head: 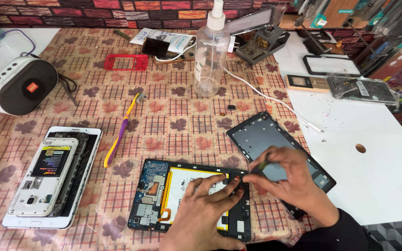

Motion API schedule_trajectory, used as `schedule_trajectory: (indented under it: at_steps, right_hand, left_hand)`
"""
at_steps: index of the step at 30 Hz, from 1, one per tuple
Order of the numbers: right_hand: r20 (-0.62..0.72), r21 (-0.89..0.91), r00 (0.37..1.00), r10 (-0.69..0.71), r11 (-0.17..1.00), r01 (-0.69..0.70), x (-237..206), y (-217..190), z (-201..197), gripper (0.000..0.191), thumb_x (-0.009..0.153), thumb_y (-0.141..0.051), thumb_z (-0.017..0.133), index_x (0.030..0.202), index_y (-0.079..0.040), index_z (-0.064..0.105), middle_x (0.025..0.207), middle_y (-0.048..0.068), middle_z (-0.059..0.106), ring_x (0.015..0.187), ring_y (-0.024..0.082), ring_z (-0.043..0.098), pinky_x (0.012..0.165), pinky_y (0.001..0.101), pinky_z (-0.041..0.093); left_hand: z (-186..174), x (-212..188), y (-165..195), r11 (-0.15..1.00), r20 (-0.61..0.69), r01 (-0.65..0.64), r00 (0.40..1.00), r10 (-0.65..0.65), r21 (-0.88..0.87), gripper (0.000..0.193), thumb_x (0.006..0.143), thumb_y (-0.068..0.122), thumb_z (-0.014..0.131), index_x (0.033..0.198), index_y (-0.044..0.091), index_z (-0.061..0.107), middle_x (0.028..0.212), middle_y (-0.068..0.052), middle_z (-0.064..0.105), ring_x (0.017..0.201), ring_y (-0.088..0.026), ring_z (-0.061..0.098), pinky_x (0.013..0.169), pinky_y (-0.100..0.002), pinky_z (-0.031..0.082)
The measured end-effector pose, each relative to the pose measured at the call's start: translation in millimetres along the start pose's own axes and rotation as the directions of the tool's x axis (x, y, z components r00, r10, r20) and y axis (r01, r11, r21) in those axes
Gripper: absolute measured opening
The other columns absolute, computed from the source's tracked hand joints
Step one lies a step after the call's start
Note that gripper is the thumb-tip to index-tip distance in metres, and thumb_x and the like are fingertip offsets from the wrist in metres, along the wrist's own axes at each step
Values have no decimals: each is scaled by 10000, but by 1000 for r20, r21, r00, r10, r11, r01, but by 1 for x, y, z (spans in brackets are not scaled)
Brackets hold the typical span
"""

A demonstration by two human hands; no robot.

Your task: The person uses a screwdriver to remove screws from a disassembled tablet, then places the back cover on the device. The person also handles a disassembled smartphone on the table.

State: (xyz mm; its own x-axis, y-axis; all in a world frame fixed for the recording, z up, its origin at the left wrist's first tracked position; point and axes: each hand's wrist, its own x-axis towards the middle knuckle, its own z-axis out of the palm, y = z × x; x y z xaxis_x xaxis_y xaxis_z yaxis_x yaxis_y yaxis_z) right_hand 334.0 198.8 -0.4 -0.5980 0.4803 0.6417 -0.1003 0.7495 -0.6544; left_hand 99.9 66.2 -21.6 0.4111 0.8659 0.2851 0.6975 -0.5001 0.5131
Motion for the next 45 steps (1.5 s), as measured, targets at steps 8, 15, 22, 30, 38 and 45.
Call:
schedule_trajectory:
  at_steps: [8, 15, 22, 30, 38, 45]
  right_hand:
    - [57, -43, 996, 72, 997, -70, 8, -8, -10, 708, 829, 82, 762, 1321, -112, 291, 1161, 138, 672, 1073, 253, 769, 855, 360, 655]
    - [203, 122, 977, 67, 988, -93, 5, -6, -11, 593, 882, 168, 564, 1293, -102, 234, 1299, 258, 611, 1121, 371, 696, 870, 408, 627]
    - [-42, -91, 992, 120, 988, -124, 2, -3, -6, 811, 852, 56, 822, 1364, -133, 222, 1138, 152, 696, 970, 228, 790, 802, 330, 663]
    - [-362, -123, 863, 353, 900, -419, 21, -24, -24, 715, 892, 154, 674, 1335, -127, 188, 1105, 219, 710, 884, 246, 767, 736, 339, 687]
    - [-398, -1, 862, 314, 939, -343, 26, -16, -27, 730, 916, 191, 624, 1398, -118, 172, 1212, 221, 652, 1047, 244, 737, 900, 339, 638]
    - [-390, -91, 884, 258, 944, -316, 23, 4, -11, 727, 924, 168, 654, 1397, -116, 180, 1155, 208, 657, 993, 233, 724, 833, 307, 631]
  left_hand:
    - [0, 1, 0, 1000, 7, 14, 1000, -14, -7, 935, 588, 594, 870, 1352, 89, 681, 1478, -82, 610, 1436, -348, 417, 1168, -582, 242]
    - [3, 1, 1, 1000, -41, -5, 999, 6, 17, 920, 595, 611, 851, 1326, 77, 687, 1453, -98, 623, 1416, -354, 430, 1148, -595, 235]
    - [14, -7, 0, 985, -158, -110, 979, 131, 135, 772, 729, 632, 802, 1269, 86, 725, 1392, -81, 676, 1392, -317, 503, 1159, -561, 338]
    - [19, -11, 0, 984, -179, -120, 973, 143, 134, 603, 897, 618, 727, 1201, 99, 758, 1340, -76, 705, 1365, -328, 543, 1109, -539, 386]
    - [20, -5, 5, 988, -208, -42, 975, 72, 149, 621, 872, 629, 716, 1183, 94, 757, 1342, -96, 693, 1400, -342, 505, 1110, -542, 379]
    - [20, -5, 3, 993, -201, -33, 978, 57, 118, 609, 870, 603, 734, 1182, 81, 757, 1332, -109, 693, 1398, -352, 497, 1110, -549, 366]
